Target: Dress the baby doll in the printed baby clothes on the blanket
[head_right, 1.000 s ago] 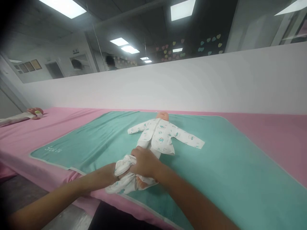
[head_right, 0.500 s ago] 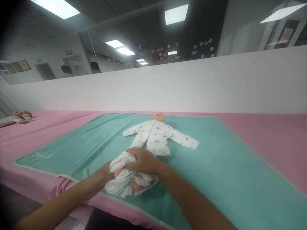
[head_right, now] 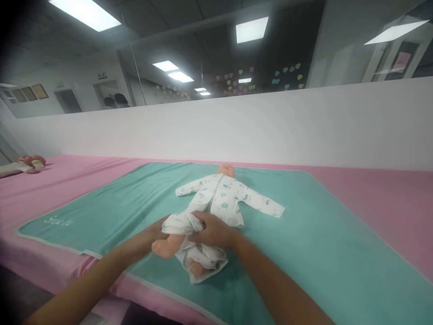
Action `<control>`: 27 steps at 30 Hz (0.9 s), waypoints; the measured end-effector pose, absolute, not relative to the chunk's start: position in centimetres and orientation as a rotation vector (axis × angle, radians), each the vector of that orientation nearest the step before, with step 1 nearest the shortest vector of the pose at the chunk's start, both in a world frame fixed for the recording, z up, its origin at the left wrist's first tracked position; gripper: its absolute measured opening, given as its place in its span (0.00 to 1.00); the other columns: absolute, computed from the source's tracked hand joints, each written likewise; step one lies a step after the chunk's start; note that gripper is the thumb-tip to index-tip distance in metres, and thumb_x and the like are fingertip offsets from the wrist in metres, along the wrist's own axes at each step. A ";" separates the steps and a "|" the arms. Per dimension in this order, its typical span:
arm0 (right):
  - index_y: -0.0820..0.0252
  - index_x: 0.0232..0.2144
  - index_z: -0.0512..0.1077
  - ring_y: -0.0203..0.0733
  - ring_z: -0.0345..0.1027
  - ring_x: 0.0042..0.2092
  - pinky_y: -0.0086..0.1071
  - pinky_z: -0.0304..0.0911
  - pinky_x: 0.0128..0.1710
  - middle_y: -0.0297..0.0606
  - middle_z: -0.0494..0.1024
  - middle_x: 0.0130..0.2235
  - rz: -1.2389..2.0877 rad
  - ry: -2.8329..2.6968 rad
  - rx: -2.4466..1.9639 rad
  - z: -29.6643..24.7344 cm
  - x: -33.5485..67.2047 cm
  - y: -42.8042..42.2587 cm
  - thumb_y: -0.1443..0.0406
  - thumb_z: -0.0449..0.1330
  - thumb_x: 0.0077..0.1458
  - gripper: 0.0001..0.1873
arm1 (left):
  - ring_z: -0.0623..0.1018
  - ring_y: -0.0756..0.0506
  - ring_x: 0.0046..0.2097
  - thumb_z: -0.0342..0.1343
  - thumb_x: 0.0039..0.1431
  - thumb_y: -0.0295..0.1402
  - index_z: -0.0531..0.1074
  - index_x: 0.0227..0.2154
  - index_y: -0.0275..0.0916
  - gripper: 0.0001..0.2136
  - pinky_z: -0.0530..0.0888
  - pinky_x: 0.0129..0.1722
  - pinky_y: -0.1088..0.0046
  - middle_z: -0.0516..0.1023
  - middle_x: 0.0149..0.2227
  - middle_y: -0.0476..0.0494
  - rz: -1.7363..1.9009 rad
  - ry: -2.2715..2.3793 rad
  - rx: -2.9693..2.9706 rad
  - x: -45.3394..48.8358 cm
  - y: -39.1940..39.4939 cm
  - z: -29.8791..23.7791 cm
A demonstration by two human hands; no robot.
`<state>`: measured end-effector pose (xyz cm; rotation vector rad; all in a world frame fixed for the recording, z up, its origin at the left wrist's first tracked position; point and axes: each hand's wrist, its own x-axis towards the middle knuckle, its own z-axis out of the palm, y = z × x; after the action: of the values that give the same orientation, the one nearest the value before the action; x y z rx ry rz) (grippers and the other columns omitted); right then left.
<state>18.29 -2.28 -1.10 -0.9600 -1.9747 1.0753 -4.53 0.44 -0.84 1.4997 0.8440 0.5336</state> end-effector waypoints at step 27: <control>0.59 0.18 0.65 0.37 0.61 0.26 0.30 0.54 0.29 0.34 0.69 0.21 0.272 -1.263 -1.787 -2.6 28.0 2.3 0.50 0.47 0.54 0.24 | 0.63 0.37 0.57 0.59 0.47 0.42 0.65 0.52 0.37 0.28 0.63 0.54 0.66 0.66 0.55 0.41 0.742 0.800 1.348 2.6 9.9 -4.5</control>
<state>27.97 2.26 -2.57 -1.7870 -1.2632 0.2720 2.57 9.93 -4.45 1.3482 0.8001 0.7420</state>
